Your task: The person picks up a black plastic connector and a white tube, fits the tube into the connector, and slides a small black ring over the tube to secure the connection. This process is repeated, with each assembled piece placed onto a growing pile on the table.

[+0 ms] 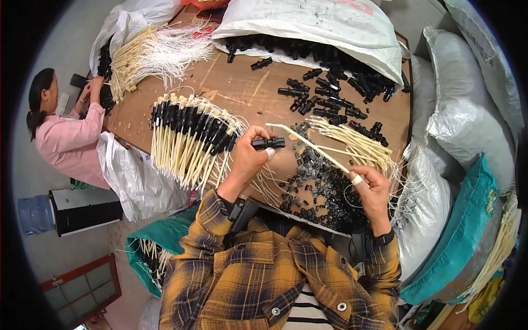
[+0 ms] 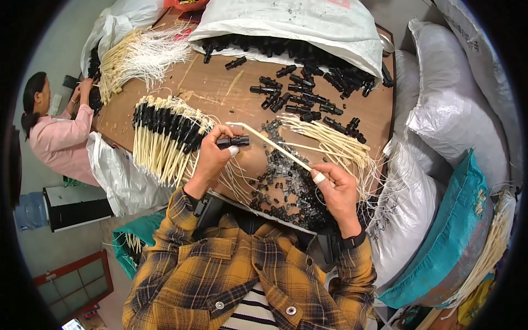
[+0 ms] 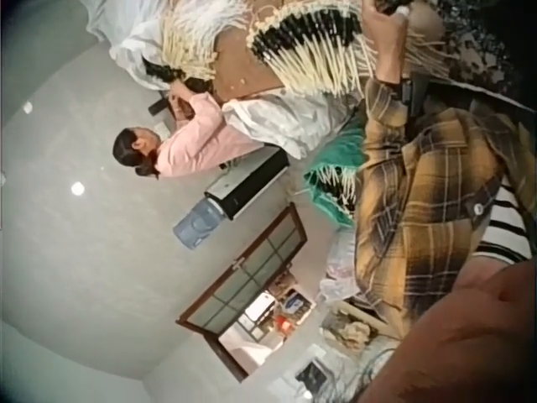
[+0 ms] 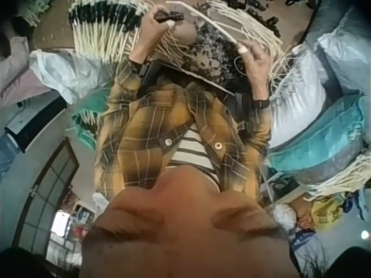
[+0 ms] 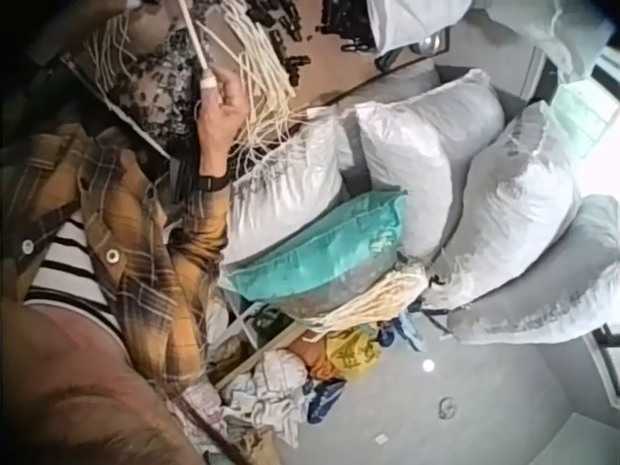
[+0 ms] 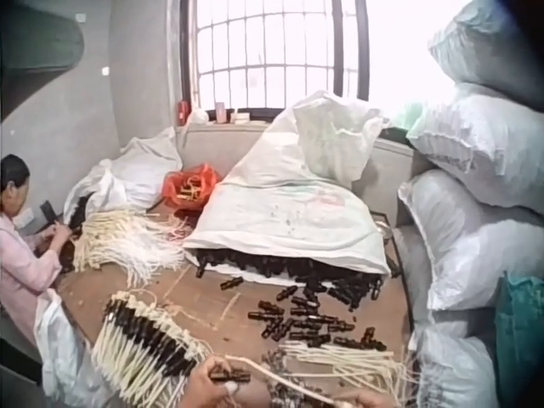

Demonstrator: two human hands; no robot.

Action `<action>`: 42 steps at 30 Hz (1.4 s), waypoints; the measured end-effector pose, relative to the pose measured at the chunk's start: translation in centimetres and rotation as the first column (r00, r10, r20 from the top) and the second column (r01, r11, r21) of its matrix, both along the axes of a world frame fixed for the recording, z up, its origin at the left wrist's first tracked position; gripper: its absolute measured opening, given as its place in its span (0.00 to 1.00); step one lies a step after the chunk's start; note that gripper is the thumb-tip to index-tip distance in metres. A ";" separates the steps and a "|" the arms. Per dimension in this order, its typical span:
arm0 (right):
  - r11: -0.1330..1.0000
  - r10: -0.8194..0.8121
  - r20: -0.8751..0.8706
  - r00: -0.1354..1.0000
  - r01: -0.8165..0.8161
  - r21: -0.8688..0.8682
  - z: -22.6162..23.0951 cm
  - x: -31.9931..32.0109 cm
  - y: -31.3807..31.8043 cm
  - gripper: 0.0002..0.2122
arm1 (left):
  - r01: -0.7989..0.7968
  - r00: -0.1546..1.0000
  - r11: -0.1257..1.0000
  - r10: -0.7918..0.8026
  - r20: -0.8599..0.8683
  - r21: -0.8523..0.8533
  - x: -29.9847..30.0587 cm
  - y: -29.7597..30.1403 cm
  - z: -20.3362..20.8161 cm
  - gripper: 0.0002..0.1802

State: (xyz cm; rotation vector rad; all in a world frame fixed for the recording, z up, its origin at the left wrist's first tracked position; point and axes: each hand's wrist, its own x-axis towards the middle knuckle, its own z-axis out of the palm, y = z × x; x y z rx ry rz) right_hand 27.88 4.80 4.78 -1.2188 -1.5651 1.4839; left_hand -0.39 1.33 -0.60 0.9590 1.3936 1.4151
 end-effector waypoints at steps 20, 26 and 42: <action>0.974 0.034 0.091 0.995 -0.054 0.218 -1.3 0.5 -2.8 0.07 | 0.040 0.926 0.990 0.015 0.377 -0.138 0.2 -1.3 -0.3 0.20; 0.862 0.185 0.313 0.931 -0.307 0.404 -0.4 0.4 -1.9 0.08 | 0.352 0.647 0.932 -0.177 -0.742 0.085 -2.6 -1.1 0.3 0.18; 0.959 0.259 -0.561 0.786 -0.277 0.056 -1.8 -3.5 0.1 0.14 | 0.128 0.525 0.978 -0.206 -0.826 -0.163 -0.8 -3.6 1.4 0.09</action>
